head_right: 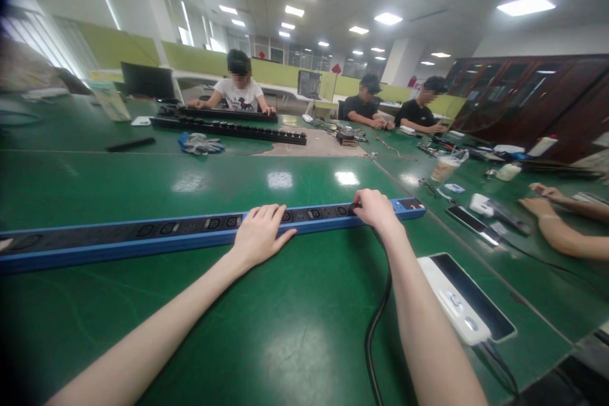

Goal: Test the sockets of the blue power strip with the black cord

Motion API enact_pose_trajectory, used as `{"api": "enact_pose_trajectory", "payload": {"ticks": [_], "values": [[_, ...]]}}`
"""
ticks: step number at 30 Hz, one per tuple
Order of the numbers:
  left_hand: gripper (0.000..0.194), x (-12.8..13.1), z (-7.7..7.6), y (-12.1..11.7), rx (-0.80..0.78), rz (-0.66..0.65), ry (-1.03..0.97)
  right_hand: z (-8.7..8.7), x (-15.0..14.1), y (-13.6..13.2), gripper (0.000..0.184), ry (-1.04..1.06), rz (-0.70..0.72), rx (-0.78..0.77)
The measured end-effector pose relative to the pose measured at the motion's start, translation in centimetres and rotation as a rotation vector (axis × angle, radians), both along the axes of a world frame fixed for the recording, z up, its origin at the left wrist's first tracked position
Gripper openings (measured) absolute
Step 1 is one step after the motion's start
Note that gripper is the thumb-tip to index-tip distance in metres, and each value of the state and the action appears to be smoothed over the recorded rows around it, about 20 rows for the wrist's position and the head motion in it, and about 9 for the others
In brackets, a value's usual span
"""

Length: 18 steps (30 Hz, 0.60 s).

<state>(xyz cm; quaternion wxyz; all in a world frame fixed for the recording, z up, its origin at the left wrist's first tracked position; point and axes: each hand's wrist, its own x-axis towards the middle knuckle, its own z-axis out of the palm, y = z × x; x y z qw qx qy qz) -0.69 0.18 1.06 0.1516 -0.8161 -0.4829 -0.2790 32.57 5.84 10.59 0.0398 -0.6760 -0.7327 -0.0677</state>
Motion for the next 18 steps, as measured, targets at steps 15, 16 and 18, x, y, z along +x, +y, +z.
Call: {"api": "enact_pose_trajectory", "payload": {"ticks": [15, 16, 18], "values": [[0.062, -0.02, 0.03, 0.01, -0.005, 0.011, 0.013, 0.08, 0.01, 0.52, 0.021, 0.040, -0.023, -0.089], [0.062, -0.02, 0.01, 0.01, -0.003, 0.011, 0.010, 0.11, -0.03, 0.57, 0.021, 0.043, -0.030, -0.088], [0.061, -0.03, 0.00, 0.00, -0.001, 0.010, 0.007, 0.04, -0.08, 0.56, 0.021, 0.039, -0.046, -0.055]]}}
